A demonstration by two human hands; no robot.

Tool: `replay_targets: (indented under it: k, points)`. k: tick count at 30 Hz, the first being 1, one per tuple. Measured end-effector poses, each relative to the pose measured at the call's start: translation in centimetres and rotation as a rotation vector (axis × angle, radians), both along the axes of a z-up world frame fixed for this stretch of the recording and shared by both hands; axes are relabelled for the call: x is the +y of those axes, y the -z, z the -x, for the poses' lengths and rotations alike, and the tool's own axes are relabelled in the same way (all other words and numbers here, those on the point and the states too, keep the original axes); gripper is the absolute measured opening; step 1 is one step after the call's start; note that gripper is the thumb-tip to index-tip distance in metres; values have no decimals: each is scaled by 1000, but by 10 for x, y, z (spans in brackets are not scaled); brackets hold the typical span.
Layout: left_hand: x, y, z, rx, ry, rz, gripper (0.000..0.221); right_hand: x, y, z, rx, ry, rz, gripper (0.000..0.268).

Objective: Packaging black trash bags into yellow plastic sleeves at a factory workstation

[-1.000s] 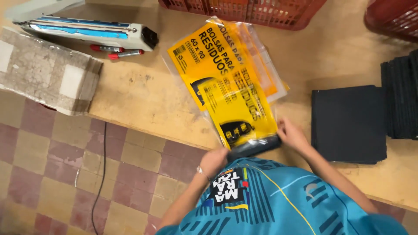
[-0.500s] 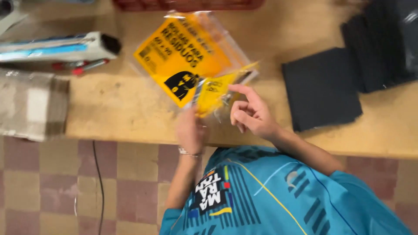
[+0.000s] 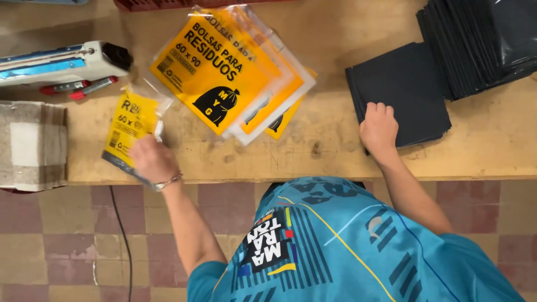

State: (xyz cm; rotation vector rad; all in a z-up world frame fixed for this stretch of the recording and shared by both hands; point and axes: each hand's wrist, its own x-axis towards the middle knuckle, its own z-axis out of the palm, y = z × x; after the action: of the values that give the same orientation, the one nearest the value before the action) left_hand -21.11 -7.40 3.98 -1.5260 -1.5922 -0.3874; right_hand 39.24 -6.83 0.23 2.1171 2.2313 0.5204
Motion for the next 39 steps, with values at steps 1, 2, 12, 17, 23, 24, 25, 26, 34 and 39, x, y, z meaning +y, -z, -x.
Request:
replay_targets:
  k: [1,2,12,17,23,24,25,26,34,39]
  points:
    - [-6,31,-3,-71,-87,176,5,1,1,-1,5,-1,0,41]
    - [-12,61,-5,-141,-173,353,16,2,1,-1,10,-3,1,41]
    - [62,29,-132,-678,375,816,31,-4,-12,24,296,-257,16,46]
    - [124,53,-155,-612,243,1089,48,-38,-11,91,682,-397,425,41]
    - [147,102,-149,-553,240,1152,21,-4,-36,31,354,84,144,85]
    - [146,89,-155,-546,244,1152,21,-2,-35,26,357,89,140,85]
    - [141,77,-159,-598,243,1178,35,-1,-33,21,361,129,191,83]
    - [135,65,-162,-650,242,1204,50,-1,-32,16,364,169,241,82]
    - [146,74,-168,-575,322,1183,10,6,-38,15,427,282,667,61]
    - [130,50,-213,-655,375,1142,7,1,-23,-1,418,224,795,49]
